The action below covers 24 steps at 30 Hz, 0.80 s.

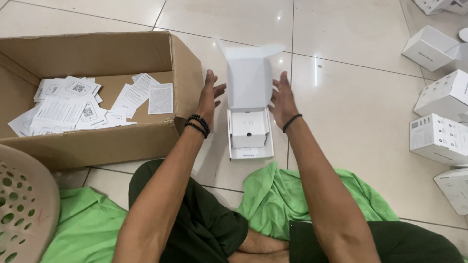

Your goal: The person packs items and manuals into small white cardboard boxes.

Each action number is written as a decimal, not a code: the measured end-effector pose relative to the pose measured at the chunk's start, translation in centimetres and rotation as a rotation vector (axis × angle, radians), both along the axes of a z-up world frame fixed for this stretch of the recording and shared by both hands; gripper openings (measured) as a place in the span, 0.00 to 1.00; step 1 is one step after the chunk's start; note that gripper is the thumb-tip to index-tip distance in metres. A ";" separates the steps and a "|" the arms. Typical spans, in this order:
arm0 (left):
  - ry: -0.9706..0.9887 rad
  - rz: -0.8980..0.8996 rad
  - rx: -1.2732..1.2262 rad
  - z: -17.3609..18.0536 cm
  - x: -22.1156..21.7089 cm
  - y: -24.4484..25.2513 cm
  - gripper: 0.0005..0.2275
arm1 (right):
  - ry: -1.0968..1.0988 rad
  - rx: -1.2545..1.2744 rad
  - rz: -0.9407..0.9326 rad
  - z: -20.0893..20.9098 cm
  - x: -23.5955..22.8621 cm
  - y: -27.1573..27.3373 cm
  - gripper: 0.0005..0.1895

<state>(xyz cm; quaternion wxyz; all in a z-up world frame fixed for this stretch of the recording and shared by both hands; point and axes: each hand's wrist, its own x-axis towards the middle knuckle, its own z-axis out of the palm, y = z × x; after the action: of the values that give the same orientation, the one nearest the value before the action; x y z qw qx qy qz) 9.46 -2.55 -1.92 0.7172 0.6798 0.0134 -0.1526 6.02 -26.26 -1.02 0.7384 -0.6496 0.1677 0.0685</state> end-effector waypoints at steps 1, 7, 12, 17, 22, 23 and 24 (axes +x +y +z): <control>0.004 0.001 0.001 0.4 -0.3 0.3 0.53 | 0.004 0.001 0.001 1.1 -0.8 0.0 0.59; -0.097 -0.077 -0.163 0.7 -2.6 -0.2 0.48 | -0.293 0.261 0.005 3.7 -5.5 -1.3 0.55; -0.159 -0.143 -0.089 0.0 -4.7 -0.5 0.45 | -0.352 0.306 0.016 1.7 -7.7 -2.3 0.50; -0.167 -0.197 -0.033 0.7 -5.4 -0.1 0.44 | -0.395 0.314 0.041 0.4 -10.1 -3.5 0.36; -0.239 -0.249 -0.061 3.6 -5.3 0.1 0.44 | -0.386 0.372 0.094 2.7 -11.7 -4.0 0.30; -0.250 -0.268 -0.028 4.3 -5.5 0.0 0.45 | -0.354 0.382 0.072 3.4 -12.0 -3.9 0.29; -0.261 -0.287 0.006 5.0 -5.6 -0.1 0.45 | -0.323 0.391 0.051 4.2 -12.3 -3.7 0.28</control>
<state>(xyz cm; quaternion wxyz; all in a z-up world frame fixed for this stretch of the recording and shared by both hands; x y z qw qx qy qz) 3.86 -2.69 3.06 0.6817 0.6909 -0.1765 -0.1638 -6.27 -30.01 3.14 0.8653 -0.5008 0.0147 0.0137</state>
